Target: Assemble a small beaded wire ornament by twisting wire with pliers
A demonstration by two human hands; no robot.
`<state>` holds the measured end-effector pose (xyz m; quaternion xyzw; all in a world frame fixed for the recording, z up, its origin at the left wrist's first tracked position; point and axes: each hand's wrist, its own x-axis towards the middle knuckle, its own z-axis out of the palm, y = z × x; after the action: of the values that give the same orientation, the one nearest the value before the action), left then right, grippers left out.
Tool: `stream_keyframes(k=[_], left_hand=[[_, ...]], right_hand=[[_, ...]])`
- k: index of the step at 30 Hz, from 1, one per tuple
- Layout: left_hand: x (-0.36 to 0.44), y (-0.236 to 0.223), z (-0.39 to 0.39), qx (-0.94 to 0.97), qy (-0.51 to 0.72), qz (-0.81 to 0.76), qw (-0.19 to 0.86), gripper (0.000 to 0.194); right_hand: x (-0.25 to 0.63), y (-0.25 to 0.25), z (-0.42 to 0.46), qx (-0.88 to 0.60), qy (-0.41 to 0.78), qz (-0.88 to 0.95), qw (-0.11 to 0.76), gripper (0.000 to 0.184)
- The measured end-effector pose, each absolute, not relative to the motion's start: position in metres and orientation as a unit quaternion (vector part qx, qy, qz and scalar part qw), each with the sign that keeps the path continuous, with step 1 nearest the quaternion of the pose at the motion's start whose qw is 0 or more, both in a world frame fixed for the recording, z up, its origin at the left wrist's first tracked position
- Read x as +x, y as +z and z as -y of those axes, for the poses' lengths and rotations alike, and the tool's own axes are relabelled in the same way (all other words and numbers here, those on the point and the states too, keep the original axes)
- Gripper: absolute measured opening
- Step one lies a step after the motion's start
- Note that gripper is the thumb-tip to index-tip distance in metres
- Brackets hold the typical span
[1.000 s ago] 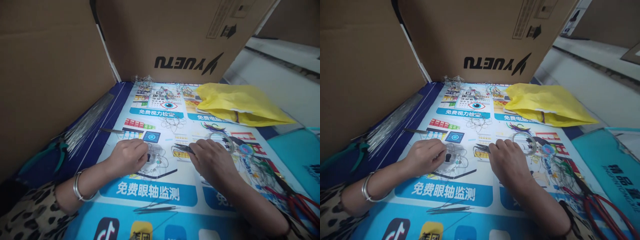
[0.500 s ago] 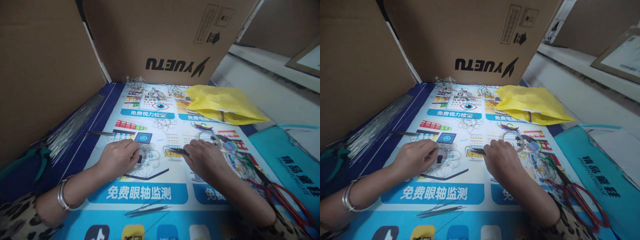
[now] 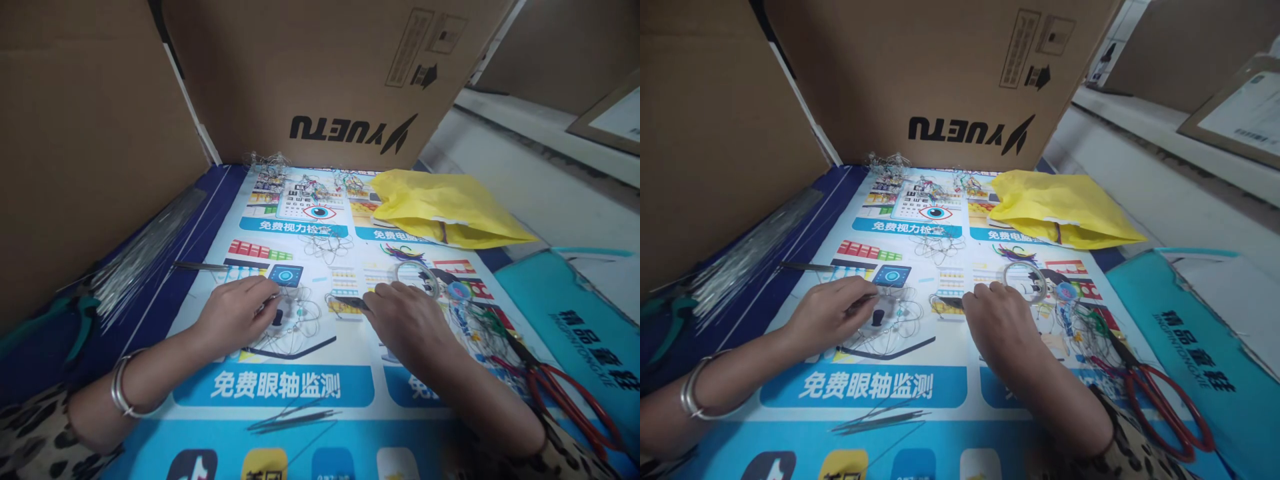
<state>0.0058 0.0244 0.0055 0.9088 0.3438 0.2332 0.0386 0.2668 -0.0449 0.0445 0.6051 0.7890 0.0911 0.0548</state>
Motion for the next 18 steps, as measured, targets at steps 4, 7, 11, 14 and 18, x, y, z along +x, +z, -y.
stream_keyframes(k=[4,7,11,14,18], left_hand=[[0.006,0.004,-0.026,0.912,0.240,-0.330,0.051,0.016],[0.005,0.003,-0.026,0.911,0.243,-0.329,0.049,0.017],[0.006,0.004,-0.027,0.903,0.256,-0.336,0.072,0.017],[0.007,0.007,-0.029,0.895,0.267,-0.328,0.139,0.017],[0.009,0.010,-0.033,0.883,0.289,-0.300,0.216,0.019]], right_hand=[[0.271,0.052,0.044,0.611,0.067,-0.787,0.043,0.019],[0.276,0.055,0.045,0.607,0.052,-0.793,0.021,0.022],[0.276,0.054,0.045,0.606,0.046,-0.794,-0.004,0.021],[0.267,0.050,0.043,0.602,0.055,-0.797,-0.022,0.018],[0.248,0.041,0.035,0.586,0.087,-0.804,-0.049,0.014]])
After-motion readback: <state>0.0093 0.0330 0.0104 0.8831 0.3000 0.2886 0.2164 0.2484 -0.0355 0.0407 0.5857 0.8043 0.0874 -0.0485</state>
